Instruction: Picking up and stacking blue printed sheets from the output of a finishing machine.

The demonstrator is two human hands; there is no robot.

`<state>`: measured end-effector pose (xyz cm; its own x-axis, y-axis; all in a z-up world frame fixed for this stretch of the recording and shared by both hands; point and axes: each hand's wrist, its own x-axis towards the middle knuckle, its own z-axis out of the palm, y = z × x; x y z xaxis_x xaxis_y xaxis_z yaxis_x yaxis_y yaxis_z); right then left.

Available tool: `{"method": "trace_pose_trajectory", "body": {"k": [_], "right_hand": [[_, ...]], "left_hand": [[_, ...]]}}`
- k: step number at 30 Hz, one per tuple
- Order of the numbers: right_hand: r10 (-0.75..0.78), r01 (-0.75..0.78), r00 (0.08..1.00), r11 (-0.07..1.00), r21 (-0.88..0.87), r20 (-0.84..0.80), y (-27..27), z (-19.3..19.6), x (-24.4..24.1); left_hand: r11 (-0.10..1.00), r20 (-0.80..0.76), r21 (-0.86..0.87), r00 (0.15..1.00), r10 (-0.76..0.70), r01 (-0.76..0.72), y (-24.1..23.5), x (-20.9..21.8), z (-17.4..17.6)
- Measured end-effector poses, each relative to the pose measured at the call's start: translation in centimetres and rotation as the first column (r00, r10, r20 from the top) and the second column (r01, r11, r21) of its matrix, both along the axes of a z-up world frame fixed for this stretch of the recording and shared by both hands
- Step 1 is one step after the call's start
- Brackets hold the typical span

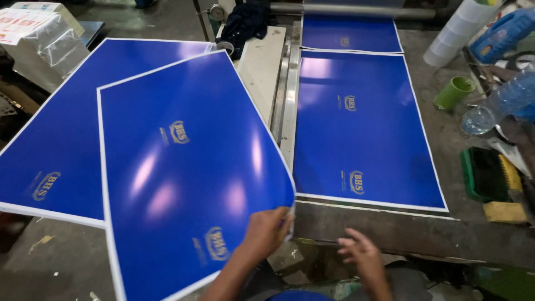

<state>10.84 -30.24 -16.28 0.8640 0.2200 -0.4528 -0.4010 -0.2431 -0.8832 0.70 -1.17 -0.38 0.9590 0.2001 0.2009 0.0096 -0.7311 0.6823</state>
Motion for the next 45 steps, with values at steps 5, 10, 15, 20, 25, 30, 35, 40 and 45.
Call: {"method": "trace_pose_trajectory", "body": {"k": [5,10,15,20,25,30,35,40,45], "right_hand": [[0.464,-0.526,0.833,0.832,0.175,0.301,4.6,-4.0,-2.5],[0.353,-0.410,0.902,0.881,0.236,0.249,2.9,-11.3,-1.6],[-0.069,0.143,0.976,0.920,0.366,-0.206,0.5,-5.3,-0.2],[-0.245,0.272,0.962,0.886,0.375,-0.119,-3.8,-6.9,1.4],[-0.362,0.295,0.930,0.837,0.461,0.061,-11.6,-17.2,6.4],[-0.433,0.392,0.901,0.852,0.347,0.044,-12.8,-8.5,6.8],[-0.501,0.490,0.865,0.847,0.207,0.004,-14.8,-5.6,6.6],[-0.579,0.580,0.815,0.814,0.048,-0.031,-20.2,-8.3,7.0],[-0.385,0.362,0.917,0.913,0.187,0.104,-25.9,-12.9,6.3]], "left_hand": [[0.995,0.264,0.070,0.961,-0.086,0.070,-5.2,2.4,-4.1],[0.982,0.221,0.010,0.957,-0.188,0.191,-5.6,1.7,-2.1],[0.993,0.421,0.066,0.905,0.057,-0.093,1.9,0.6,-3.3],[0.705,0.335,0.398,0.809,0.484,-0.587,15.9,-6.0,-4.5],[0.214,0.214,0.804,0.605,0.766,-0.555,24.9,-14.1,-2.9],[0.544,-0.352,0.729,0.454,0.818,-0.415,24.2,-15.4,3.5],[0.608,-0.434,0.727,0.473,0.767,-0.319,25.4,-15.2,3.1],[0.510,-0.321,0.833,0.564,0.761,-0.214,27.2,-15.5,1.9],[0.354,-0.109,0.881,0.595,0.797,-0.313,27.2,-15.6,3.1]]}}
